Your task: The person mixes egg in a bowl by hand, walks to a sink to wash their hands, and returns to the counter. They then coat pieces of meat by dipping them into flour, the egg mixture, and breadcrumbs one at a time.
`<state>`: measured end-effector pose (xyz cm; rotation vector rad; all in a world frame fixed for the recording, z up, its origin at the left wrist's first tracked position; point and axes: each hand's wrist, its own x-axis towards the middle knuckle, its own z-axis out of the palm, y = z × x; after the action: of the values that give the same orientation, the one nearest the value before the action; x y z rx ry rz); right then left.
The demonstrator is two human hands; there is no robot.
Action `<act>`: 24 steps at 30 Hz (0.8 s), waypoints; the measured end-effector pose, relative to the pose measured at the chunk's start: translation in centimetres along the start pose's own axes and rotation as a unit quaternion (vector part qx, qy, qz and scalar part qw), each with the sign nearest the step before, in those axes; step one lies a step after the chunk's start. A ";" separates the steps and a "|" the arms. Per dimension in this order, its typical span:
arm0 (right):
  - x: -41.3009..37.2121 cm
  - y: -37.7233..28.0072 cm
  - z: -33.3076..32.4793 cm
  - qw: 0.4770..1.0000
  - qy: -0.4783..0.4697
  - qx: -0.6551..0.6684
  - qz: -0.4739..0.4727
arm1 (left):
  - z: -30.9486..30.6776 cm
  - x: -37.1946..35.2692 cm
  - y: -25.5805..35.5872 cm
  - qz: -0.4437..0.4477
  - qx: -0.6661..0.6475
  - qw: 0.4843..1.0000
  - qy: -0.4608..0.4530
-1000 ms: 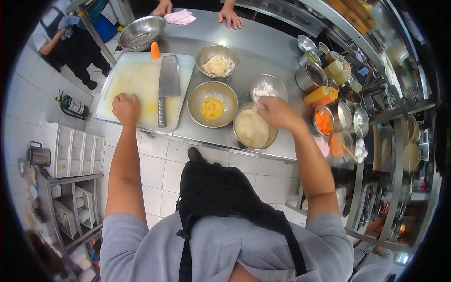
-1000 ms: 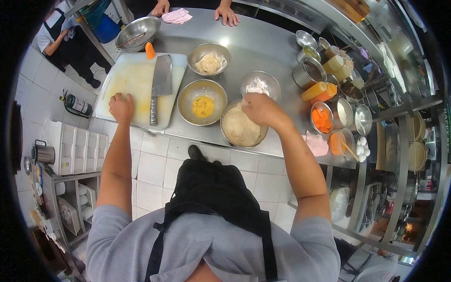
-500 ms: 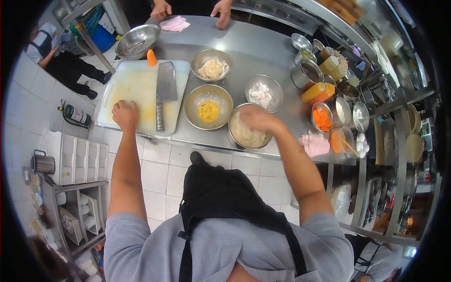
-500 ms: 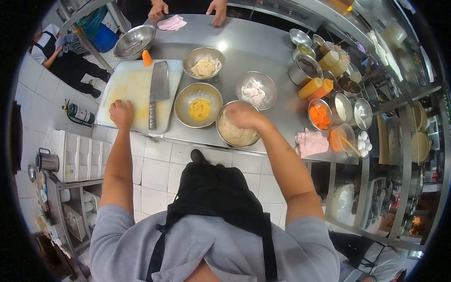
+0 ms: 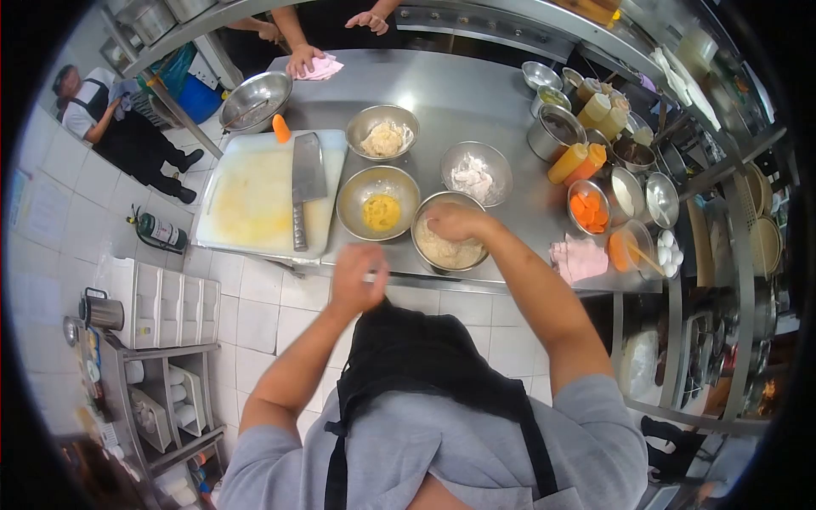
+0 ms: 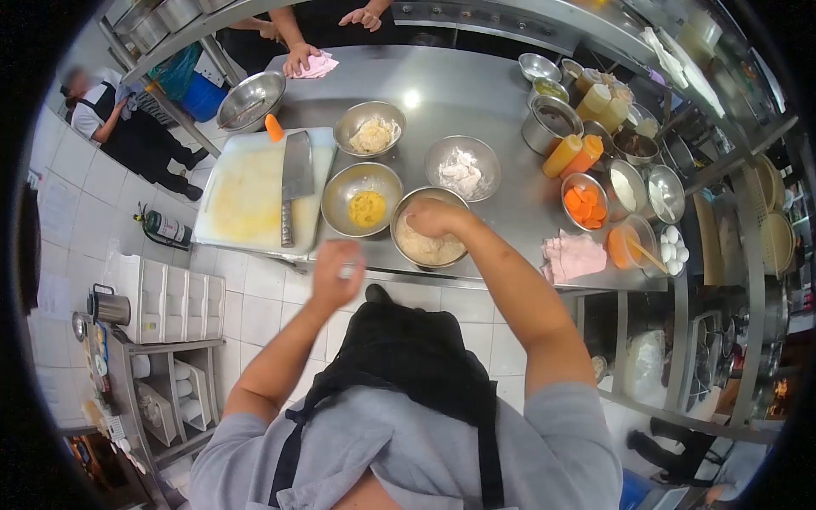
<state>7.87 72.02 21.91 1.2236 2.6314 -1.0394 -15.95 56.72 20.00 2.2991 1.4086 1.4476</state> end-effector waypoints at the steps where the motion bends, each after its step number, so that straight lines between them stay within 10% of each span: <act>1: -0.8 -0.5 -0.5 1.000 0.002 0.002 0.001 | 0.8 -0.4 1.1 0.023 -0.026 0.999 -0.028; 12: -4.8 -2.3 1.0 0.992 0.089 -0.085 0.035 | 2.9 -1.1 -6.7 0.166 0.040 0.951 -0.257; 24: -5.9 -2.5 -6.2 0.997 0.081 -0.011 0.009 | 1.8 -1.4 -8.8 0.162 0.118 0.940 -0.277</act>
<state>11.52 70.76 29.92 1.3802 2.7365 -0.9443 -20.47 61.41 13.72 2.8769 1.1156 0.5926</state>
